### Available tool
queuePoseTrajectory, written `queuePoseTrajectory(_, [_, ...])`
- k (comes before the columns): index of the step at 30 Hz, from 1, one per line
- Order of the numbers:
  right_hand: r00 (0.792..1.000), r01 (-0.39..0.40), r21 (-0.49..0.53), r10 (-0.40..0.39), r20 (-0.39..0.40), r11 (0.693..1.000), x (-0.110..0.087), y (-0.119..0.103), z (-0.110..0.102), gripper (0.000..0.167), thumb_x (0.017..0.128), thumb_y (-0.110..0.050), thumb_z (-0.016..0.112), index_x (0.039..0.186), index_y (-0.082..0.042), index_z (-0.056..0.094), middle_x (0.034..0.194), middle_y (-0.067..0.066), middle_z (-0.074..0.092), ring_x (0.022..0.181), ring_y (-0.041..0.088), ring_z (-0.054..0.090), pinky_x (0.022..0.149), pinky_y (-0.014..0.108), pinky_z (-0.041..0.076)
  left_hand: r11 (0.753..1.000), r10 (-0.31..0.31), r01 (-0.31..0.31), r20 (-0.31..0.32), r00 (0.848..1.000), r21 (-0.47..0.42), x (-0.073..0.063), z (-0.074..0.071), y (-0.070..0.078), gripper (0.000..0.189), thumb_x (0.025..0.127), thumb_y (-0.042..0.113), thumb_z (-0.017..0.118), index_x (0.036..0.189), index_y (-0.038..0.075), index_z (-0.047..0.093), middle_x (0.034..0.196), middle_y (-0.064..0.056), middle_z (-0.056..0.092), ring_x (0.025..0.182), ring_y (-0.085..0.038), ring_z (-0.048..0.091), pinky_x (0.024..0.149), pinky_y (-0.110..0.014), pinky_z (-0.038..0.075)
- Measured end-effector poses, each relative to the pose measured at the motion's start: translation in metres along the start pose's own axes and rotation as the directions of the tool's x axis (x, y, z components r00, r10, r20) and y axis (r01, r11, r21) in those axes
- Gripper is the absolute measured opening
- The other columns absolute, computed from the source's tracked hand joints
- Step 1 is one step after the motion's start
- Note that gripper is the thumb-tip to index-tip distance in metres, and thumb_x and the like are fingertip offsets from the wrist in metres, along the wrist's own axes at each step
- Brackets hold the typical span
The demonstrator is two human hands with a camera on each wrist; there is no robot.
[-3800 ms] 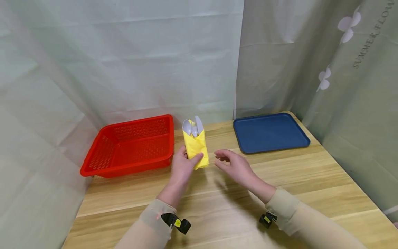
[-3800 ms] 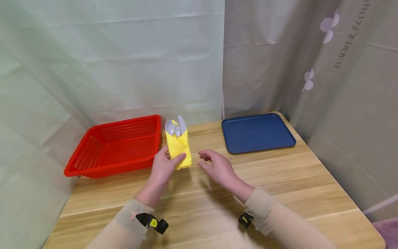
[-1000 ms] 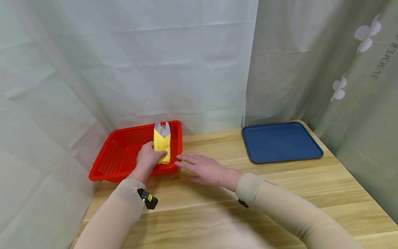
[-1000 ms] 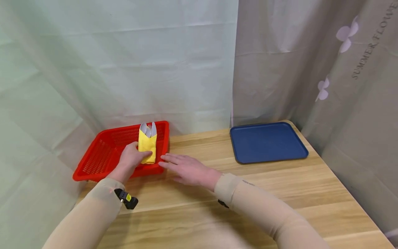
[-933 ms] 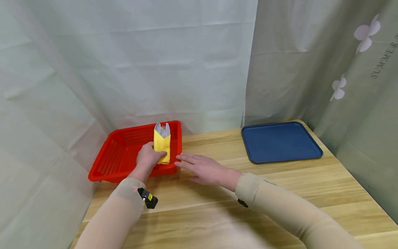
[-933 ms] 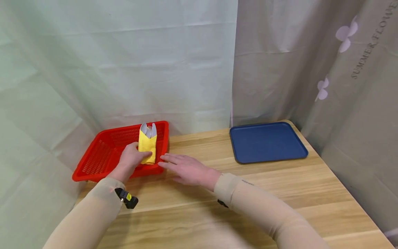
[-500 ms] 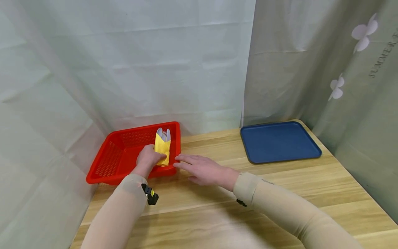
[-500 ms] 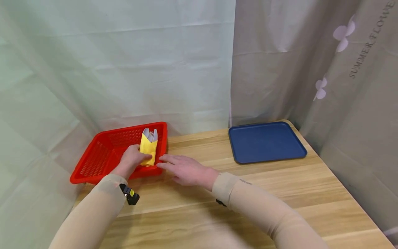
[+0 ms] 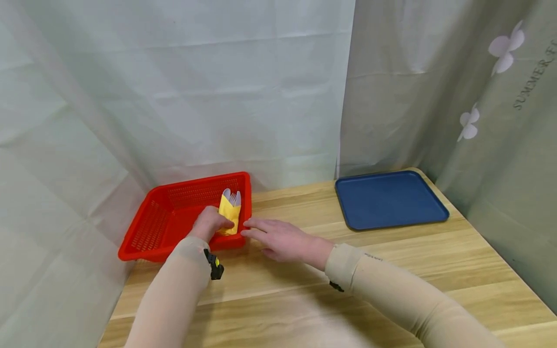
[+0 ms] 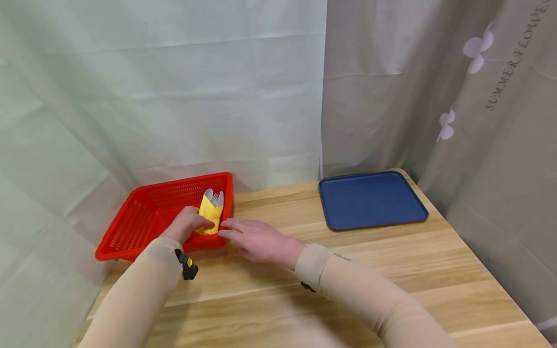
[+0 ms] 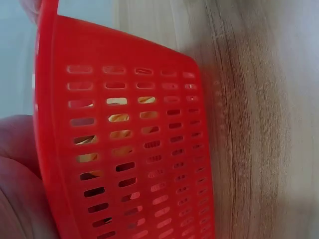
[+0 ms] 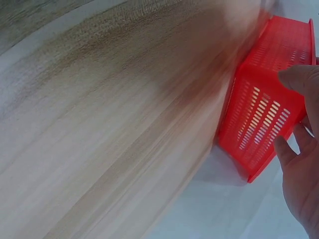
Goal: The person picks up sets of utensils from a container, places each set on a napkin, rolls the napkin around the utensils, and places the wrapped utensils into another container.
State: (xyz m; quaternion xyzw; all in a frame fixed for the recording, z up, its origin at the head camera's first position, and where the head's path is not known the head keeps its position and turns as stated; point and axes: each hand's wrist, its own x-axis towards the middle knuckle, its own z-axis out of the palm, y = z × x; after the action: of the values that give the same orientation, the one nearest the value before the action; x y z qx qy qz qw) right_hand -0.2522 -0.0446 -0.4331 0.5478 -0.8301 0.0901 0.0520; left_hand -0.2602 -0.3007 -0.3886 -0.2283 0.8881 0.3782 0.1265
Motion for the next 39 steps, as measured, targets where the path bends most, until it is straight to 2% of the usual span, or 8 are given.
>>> queuePoseTrajectory(7, [1.000,0.010,-0.001,-0.010,-0.017,1.000,0.001,0.001,0.003,0.074,0.101,-0.017,0.081,0.167,-0.020,0.047,0.174,0.002,0.041,0.159,0.019,0.040,0.128,0.036,0.036,0.998,-0.038,0.040,0.051,0.998,-0.048,0.004,0.000,0.001,0.065,0.097,0.022,0.084,0.148,-0.002,0.052,0.140,-0.022,0.058,0.124,-0.039,0.054,0.117,-0.055,0.050])
queuePoseTrajectory(14, [0.999,0.023,0.003,-0.023,-0.035,1.000,0.001,0.002,0.005,0.073,0.101,-0.019,0.082,0.166,-0.019,0.048,0.173,0.003,0.042,0.158,0.018,0.041,0.128,0.035,0.037,0.988,-0.115,0.125,0.102,0.988,-0.096,0.019,0.004,-0.004,0.062,0.098,0.023,0.083,0.149,0.001,0.054,0.140,-0.020,0.059,0.123,-0.038,0.057,0.114,-0.052,0.054])
queuePoseTrajectory(24, [0.998,0.034,0.023,-0.032,-0.057,0.999,0.001,0.003,0.006,0.072,0.101,-0.018,0.082,0.164,-0.019,0.049,0.171,0.003,0.043,0.157,0.018,0.042,0.128,0.033,0.036,0.987,-0.123,0.135,0.130,0.984,-0.090,0.028,0.005,-0.007,0.063,0.096,0.024,0.085,0.148,0.001,0.057,0.139,-0.020,0.060,0.122,-0.037,0.057,0.115,-0.051,0.053])
queuePoseTrajectory(30, [0.998,0.028,0.023,-0.027,-0.055,0.999,0.001,0.002,0.004,0.072,0.101,-0.018,0.082,0.165,-0.019,0.049,0.171,0.003,0.043,0.157,0.018,0.043,0.128,0.034,0.036,0.989,-0.107,0.119,0.127,0.986,-0.091,0.028,0.005,-0.009,0.062,0.096,0.024,0.086,0.147,0.002,0.059,0.139,-0.021,0.061,0.120,-0.037,0.058,0.114,-0.051,0.054])
queuePoseTrajectory(39, [0.998,0.027,0.029,-0.025,-0.055,0.999,0.002,0.002,0.003,0.072,0.100,-0.017,0.083,0.164,-0.018,0.050,0.170,0.003,0.044,0.156,0.017,0.044,0.127,0.032,0.038,0.982,-0.126,0.141,0.124,0.984,-0.124,0.023,0.006,-0.007,0.061,0.097,0.022,0.084,0.148,0.003,0.058,0.142,-0.022,0.059,0.124,-0.039,0.057,0.113,-0.052,0.055])
